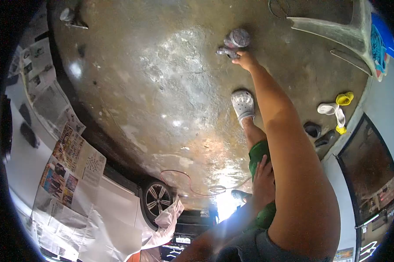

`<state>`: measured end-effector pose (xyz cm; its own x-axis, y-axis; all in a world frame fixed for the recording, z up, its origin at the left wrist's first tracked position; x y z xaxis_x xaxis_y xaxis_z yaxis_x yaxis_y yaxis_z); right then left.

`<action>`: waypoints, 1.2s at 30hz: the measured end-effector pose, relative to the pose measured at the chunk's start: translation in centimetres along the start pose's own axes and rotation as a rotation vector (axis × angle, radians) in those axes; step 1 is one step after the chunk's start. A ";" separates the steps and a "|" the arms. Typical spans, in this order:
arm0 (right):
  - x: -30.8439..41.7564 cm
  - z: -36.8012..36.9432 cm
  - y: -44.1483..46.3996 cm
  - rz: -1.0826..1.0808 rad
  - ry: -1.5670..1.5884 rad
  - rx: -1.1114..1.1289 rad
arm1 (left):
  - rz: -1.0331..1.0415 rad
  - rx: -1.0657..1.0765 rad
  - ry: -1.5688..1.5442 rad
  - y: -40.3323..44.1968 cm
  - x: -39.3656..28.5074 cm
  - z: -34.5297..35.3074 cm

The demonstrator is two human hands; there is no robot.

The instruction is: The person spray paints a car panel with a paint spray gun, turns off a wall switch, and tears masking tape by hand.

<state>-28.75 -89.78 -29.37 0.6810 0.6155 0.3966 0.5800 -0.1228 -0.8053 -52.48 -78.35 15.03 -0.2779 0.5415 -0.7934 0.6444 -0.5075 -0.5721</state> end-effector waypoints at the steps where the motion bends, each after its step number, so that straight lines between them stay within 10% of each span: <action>1: 0.5 -0.5 -0.9 -0.014 -0.004 -0.030 | -0.024 0.008 0.005 -0.4 0.1 -0.1; 11: 0.8 -3.5 -24.2 0.050 -0.301 0.103 | -0.229 -0.046 -0.026 -9.2 2.0 -0.5; 15: 1.2 -4.8 -38.0 0.066 -0.199 0.382 | -0.010 0.071 -0.275 -19.2 1.7 -3.0; 16: 3.3 -6.5 -41.9 -0.139 -0.614 0.129 | 0.089 0.122 -0.381 -22.7 1.4 -4.2; 22: 0.5 -3.9 -46.6 -0.139 -0.433 0.275 | 0.289 -1.346 0.159 -69.9 -11.9 -34.8; 25: 8.9 2.5 -56.9 -0.102 -0.441 0.204 | 0.440 -1.757 0.991 -96.7 -22.4 -33.6; 29: 16.5 17.3 -66.0 -0.343 -0.843 0.485 | 0.115 -1.497 1.589 -113.1 -28.8 -25.2; 32: 23.5 27.0 -72.7 -0.949 -0.862 0.561 | -0.106 -1.348 1.544 -119.7 -26.5 -22.5; 36: 32.5 38.6 -84.0 -0.909 -1.196 0.648 | -0.313 -1.266 1.348 -126.7 -19.4 -21.9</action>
<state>-72.63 -29.43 34.17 -0.6521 0.5541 0.5174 0.0900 0.7342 -0.6729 -113.18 -9.84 107.45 -0.2060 0.9206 0.3319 0.9402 0.0921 0.3280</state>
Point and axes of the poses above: each hand's wrist, its own y-axis towards the middle knuckle, its own z-axis out of the palm, x = y × z, the point moved 7 cm from there along y, towards the middle knuckle, and after that the axes turned 7 degrees about z, right-handed, at the moved point
